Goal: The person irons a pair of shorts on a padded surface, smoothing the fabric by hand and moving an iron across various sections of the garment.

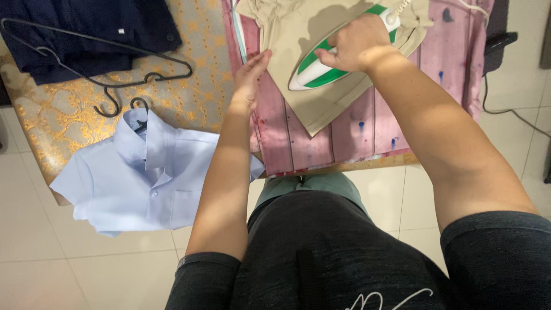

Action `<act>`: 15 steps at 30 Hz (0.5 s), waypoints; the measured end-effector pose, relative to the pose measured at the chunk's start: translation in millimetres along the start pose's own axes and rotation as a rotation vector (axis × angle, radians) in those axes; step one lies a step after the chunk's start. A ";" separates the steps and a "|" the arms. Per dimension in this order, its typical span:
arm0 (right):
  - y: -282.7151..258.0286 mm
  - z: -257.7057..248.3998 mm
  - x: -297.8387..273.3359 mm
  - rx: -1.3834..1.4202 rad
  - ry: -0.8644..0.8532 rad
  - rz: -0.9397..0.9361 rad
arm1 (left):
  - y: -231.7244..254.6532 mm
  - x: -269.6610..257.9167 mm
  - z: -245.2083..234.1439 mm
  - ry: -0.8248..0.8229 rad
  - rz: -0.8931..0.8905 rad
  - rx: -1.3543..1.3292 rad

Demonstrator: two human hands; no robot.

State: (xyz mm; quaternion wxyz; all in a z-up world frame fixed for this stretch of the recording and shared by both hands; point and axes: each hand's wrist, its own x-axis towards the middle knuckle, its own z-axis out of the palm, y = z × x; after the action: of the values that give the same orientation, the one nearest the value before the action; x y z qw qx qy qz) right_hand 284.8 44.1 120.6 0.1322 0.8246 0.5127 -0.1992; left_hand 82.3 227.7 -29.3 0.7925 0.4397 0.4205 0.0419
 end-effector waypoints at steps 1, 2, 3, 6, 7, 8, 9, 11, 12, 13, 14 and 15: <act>-6.2 4.3 -0.2 0.003 -0.008 0.001 | 1.3 0.1 -0.4 -0.002 -0.017 0.025; -17.2 9.8 0.3 -0.017 0.021 -0.038 | 0.7 -1.0 -0.1 -0.004 -0.035 0.050; -22.0 11.6 1.0 -0.045 0.057 -0.074 | 0.8 0.2 1.6 -0.008 -0.033 0.047; -25.2 14.5 -4.0 -0.030 0.051 -0.135 | -1.6 2.4 0.7 0.012 -0.021 -0.002; -20.5 12.5 -1.6 -0.028 0.053 -0.136 | -2.4 3.2 -0.9 -0.011 -0.003 -0.019; -11.0 8.1 2.8 -0.027 0.026 -0.084 | -2.6 4.2 -2.4 -0.033 0.014 -0.036; -3.7 4.5 6.6 -0.026 -0.002 -0.036 | -2.9 4.9 -3.3 -0.029 0.014 -0.037; 4.7 0.8 10.4 -0.003 0.012 -0.013 | -3.0 4.5 -5.8 -0.057 -0.004 -0.064; 5.2 1.0 11.0 0.020 0.026 0.014 | -2.2 3.9 -8.4 -0.052 -0.009 -0.062; 0.2 2.9 12.5 0.021 0.022 0.015 | -0.7 6.0 -8.5 -0.060 -0.016 -0.023; -9.8 5.8 15.6 0.007 -0.005 0.004 | -0.9 7.1 -8.6 -0.068 -0.023 0.017; -15.6 7.1 15.6 -0.009 -0.029 -0.010 | -2.3 8.2 -8.2 -0.068 -0.024 0.014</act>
State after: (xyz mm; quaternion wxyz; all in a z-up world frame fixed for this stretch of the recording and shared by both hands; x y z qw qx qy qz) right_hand 275.6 60.4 106.9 0.1423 0.8184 0.5157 -0.2096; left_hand 81.1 235.3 -38.3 0.8038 0.4412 0.3988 0.0144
